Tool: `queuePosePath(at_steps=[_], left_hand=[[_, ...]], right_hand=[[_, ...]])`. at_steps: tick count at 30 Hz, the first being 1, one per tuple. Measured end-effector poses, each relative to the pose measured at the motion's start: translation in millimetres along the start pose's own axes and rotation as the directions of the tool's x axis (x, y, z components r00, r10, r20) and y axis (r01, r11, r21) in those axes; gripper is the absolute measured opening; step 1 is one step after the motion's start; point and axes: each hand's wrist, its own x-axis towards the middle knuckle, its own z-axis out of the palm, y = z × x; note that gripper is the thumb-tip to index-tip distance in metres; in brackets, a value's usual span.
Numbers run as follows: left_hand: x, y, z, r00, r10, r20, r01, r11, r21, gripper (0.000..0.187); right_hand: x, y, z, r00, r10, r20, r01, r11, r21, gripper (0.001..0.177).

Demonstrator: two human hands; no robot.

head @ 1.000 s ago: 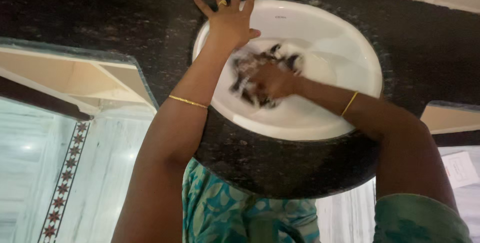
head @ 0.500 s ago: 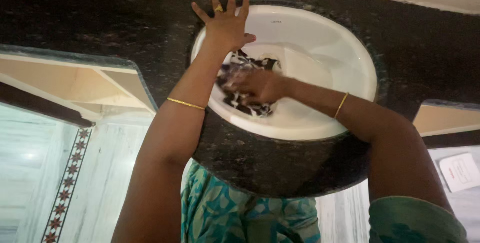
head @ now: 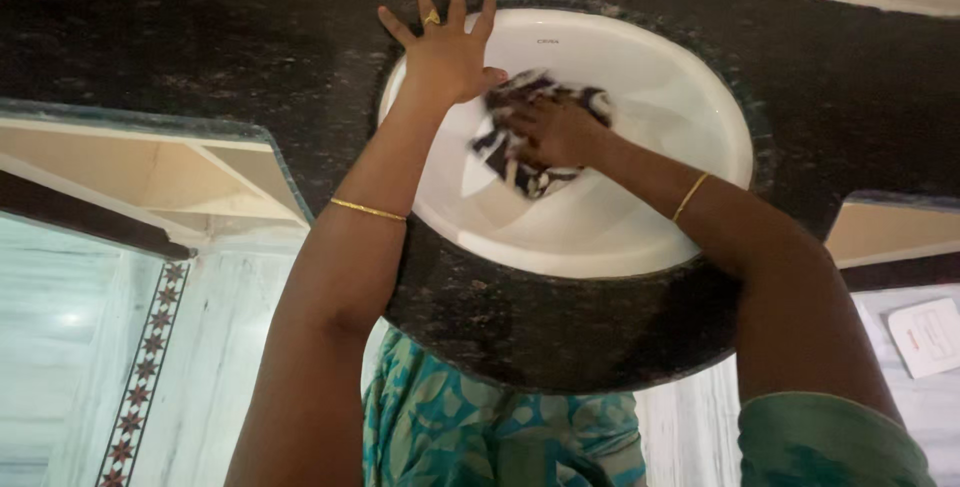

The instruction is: The person wipes the dark granite countertop and the white ceramic sink basin using a patterned cloth. They clean the surfaces around the sink and inside the basin repeatedly.

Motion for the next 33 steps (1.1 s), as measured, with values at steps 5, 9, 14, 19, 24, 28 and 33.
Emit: queuePosePath(at_steps=[5, 9, 14, 19, 24, 28, 33], left_hand=[[-0.4, -0.3, -1.0, 1.0, 0.001, 0.026, -0.001, 1.0, -0.004, 0.096], [0.3, -1.1, -3.0, 0.999, -0.002, 0.041, 0.003, 1.0, -0.017, 0.096], [1.9, -2.4, -0.6, 0.999, 0.007, 0.043, -0.006, 1.0, -0.018, 0.097], [0.7, -2.4, 5.0, 1.0, 0.016, -0.016, -0.016, 1.0, -0.002, 0.094], [2.0, -2.5, 1.3, 1.0, 0.001, 0.025, 0.0, 0.999, -0.044, 0.095], [-2.2, -2.1, 3.0, 1.0, 0.017, -0.013, -0.018, 0.998, -0.054, 0.095], [1.7, -3.0, 2.2, 1.0, 0.005, -0.028, -0.006, 0.999, -0.054, 0.096]], right_hand=[[5.3, -10.9, 29.7, 0.805, -0.553, -0.213, 0.497, 0.826, -0.267, 0.064], [21.2, 0.5, 42.7, 0.747, -0.611, -0.263, 0.544, 0.788, -0.288, 0.072], [17.4, 30.1, 19.1, 0.867, -0.368, -0.337, 0.238, 0.899, -0.368, 0.053], [6.9, 15.1, -10.6, 0.95, -0.007, -0.313, -0.034, 0.992, -0.125, 0.057], [-4.6, 1.9, -24.4, 0.951, 0.268, 0.156, -0.235, 0.951, -0.199, 0.096], [5.1, -9.7, -16.8, 0.976, 0.176, 0.125, -0.194, 0.969, 0.152, 0.089], [4.9, -2.3, -22.1, 0.925, 0.133, -0.356, -0.031, 0.96, 0.277, 0.076]])
